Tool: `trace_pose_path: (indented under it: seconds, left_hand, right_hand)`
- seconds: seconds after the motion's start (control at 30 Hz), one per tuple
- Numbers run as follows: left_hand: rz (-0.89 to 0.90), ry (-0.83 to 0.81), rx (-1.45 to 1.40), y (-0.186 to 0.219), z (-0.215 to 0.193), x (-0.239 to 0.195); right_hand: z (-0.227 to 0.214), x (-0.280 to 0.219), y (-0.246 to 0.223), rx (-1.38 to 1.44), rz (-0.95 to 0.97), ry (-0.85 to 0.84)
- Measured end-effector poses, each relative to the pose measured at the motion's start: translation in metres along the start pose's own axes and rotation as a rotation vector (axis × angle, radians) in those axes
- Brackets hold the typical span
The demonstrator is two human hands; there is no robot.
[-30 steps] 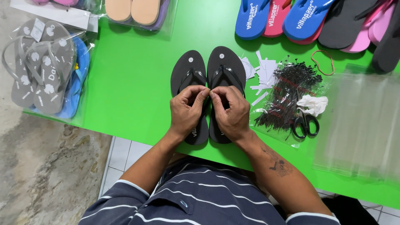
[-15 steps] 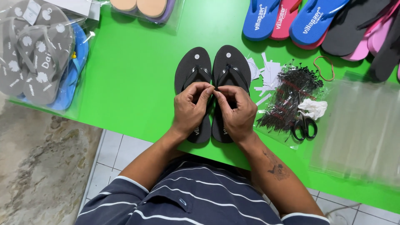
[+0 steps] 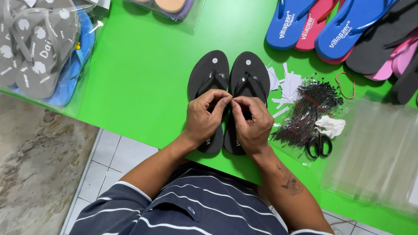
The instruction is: The person is attaching labels to flip-flops and placing them into plastic bags for final packaging.
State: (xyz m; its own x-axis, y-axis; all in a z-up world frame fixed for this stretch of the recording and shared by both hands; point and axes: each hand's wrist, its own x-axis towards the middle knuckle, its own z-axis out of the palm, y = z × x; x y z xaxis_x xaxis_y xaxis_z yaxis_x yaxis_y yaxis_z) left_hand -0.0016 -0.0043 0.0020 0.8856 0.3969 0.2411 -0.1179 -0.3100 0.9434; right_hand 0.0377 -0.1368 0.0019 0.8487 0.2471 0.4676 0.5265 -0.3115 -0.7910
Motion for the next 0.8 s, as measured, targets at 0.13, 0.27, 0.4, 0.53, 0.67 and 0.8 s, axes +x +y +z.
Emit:
trace_pose_path:
  seconds: [0.13,0.27,0.4,0.53,0.67,0.8]
  left_hand:
    - [0.001,-0.007,0.025,-0.0009,0.0008,0.0015]
    - [0.012,-0.014,0.033,-0.0019,0.0015,0.0018]
    - [0.028,-0.022,0.043,-0.0020,0.0011,0.0016]
    - [0.044,-0.023,0.041,-0.0021,0.0007,0.0010]
    - [0.041,-0.014,0.017,-0.0049,0.0014,-0.0016]
    - [0.036,-0.007,0.011,-0.0074,0.0012,-0.0016]
  right_hand:
    - [0.0001,0.0003,0.0008,0.001,-0.005,-0.001]
    - [-0.0003,0.0000,0.0017,0.003,-0.010,0.003]
    - [0.0010,-0.0008,0.0027,0.003,-0.017,0.008]
    - [0.0016,-0.0006,0.0020,0.012,-0.025,0.010]
    - [-0.0006,-0.0008,-0.0040,0.011,-0.020,0.030]
    - [-0.0015,-0.0009,-0.0062,0.019,0.009,0.030]
